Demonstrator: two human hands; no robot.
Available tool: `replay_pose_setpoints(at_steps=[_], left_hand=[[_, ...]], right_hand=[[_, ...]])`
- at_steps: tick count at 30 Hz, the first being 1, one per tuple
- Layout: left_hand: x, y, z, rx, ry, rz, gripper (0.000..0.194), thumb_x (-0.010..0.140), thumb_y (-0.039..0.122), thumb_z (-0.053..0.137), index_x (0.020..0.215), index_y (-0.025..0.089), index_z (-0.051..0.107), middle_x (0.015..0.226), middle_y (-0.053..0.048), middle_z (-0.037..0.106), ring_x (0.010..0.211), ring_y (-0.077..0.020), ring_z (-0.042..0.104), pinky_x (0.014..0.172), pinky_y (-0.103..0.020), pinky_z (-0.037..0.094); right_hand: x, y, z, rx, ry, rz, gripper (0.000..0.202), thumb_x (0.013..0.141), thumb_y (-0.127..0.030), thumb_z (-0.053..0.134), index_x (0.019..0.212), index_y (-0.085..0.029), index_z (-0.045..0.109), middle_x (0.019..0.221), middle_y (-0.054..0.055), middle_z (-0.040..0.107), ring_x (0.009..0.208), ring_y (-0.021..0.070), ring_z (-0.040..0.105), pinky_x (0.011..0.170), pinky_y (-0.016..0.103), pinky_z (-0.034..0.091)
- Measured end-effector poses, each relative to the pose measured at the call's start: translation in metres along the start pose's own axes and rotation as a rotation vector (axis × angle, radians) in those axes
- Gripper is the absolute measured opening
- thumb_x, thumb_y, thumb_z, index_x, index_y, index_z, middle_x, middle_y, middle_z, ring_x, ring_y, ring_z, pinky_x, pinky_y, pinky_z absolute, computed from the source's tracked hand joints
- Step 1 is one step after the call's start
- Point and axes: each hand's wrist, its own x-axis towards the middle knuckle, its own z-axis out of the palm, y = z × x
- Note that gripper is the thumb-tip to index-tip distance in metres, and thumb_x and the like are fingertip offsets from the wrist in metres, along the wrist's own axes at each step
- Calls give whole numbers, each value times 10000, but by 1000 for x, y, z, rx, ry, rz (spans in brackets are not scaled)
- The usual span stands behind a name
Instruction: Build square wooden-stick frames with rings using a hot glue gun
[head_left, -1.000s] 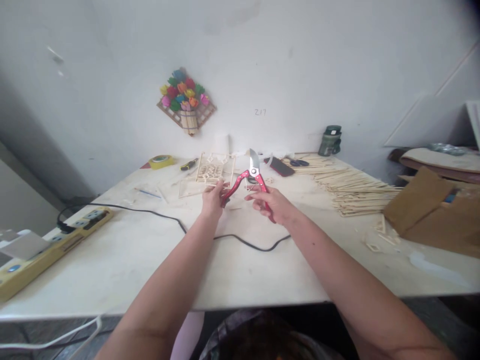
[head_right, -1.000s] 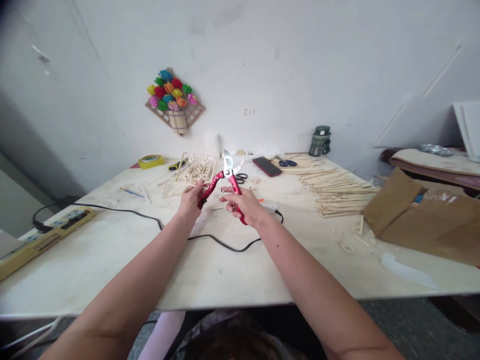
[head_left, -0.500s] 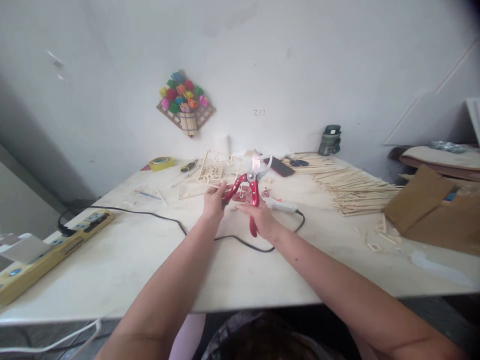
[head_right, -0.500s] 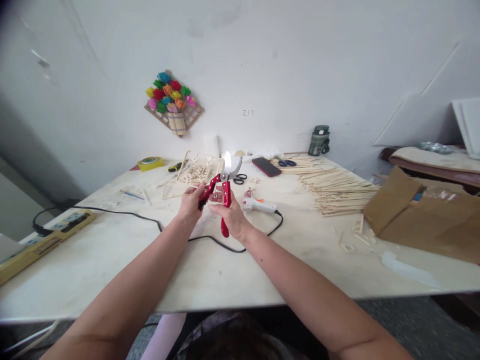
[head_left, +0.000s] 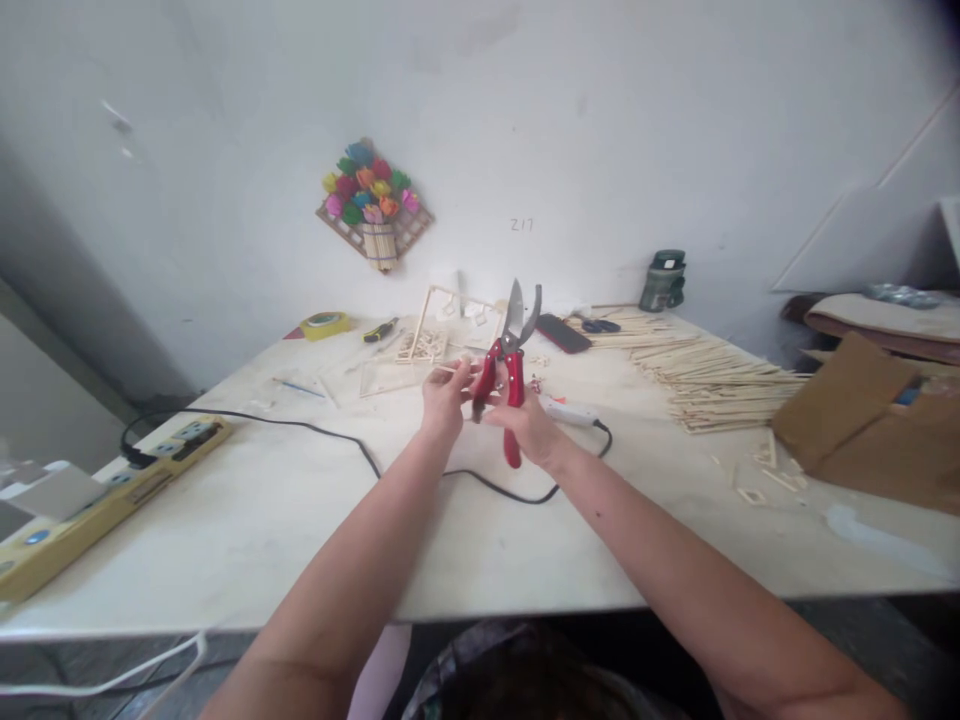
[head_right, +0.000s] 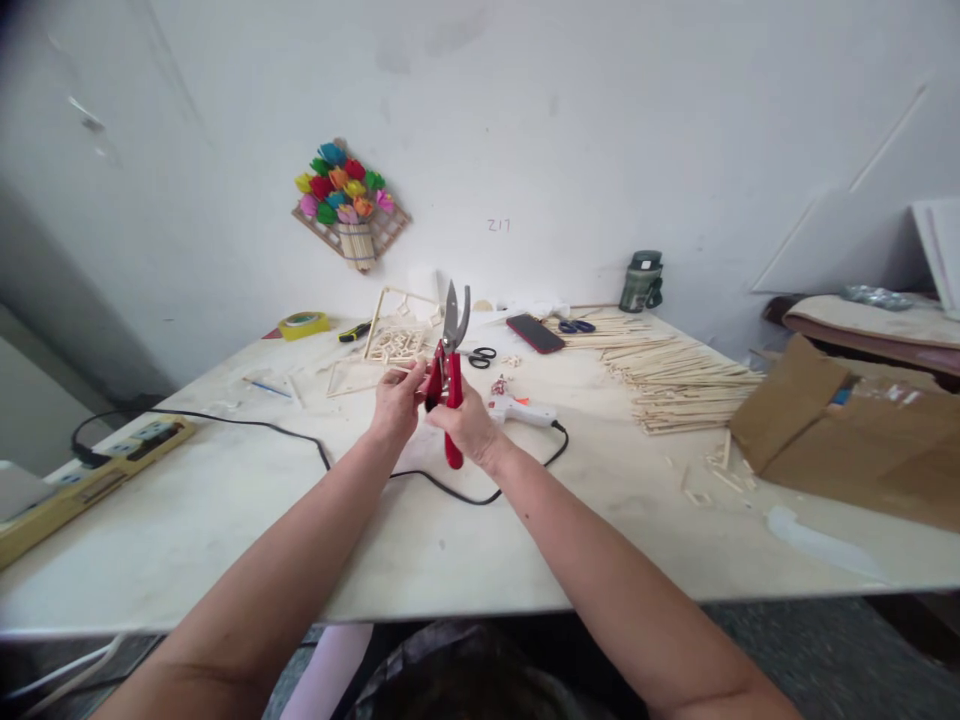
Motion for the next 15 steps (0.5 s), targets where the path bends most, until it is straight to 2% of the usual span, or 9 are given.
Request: replay_pose_setpoints(at_steps=[4, 7, 11, 15], left_hand=[[7, 4, -8, 31, 10, 19, 342, 592, 370, 700, 779, 136, 536, 780, -70, 657, 517, -97, 574, 502, -227, 445], [10, 5, -15, 33, 29, 10, 347, 586, 349, 709, 792, 123, 545, 738, -69, 658, 520, -97, 579, 542, -237, 463], [12, 4, -20, 38, -10, 1, 350, 588, 364, 706, 798, 126, 559, 760, -73, 664, 546, -111, 596, 563, -250, 471], [13, 4, -24, 13, -25, 9, 342, 576, 358, 718, 783, 127, 573, 732, -64, 658, 568, -127, 610, 591, -266, 479]], right_hand=[[3, -9, -23, -462, 98, 62, 421, 579, -166, 474, 996, -196, 521, 846, 19, 596, 799, 180, 540, 725, 298, 413], [4, -11, -33, -757, 65, 147, 363, 598, -195, 480, 957, -187, 533, 826, 41, 609, 767, 196, 547, 695, 291, 405], [4, -5, -35, -980, 15, 209, 414, 616, -212, 506, 1029, -197, 524, 920, 68, 622, 816, 220, 563, 665, 276, 392], [2, -1, -33, -1090, -34, 254, 411, 635, -232, 523, 1044, -192, 521, 980, 90, 610, 844, 233, 564, 633, 274, 388]])
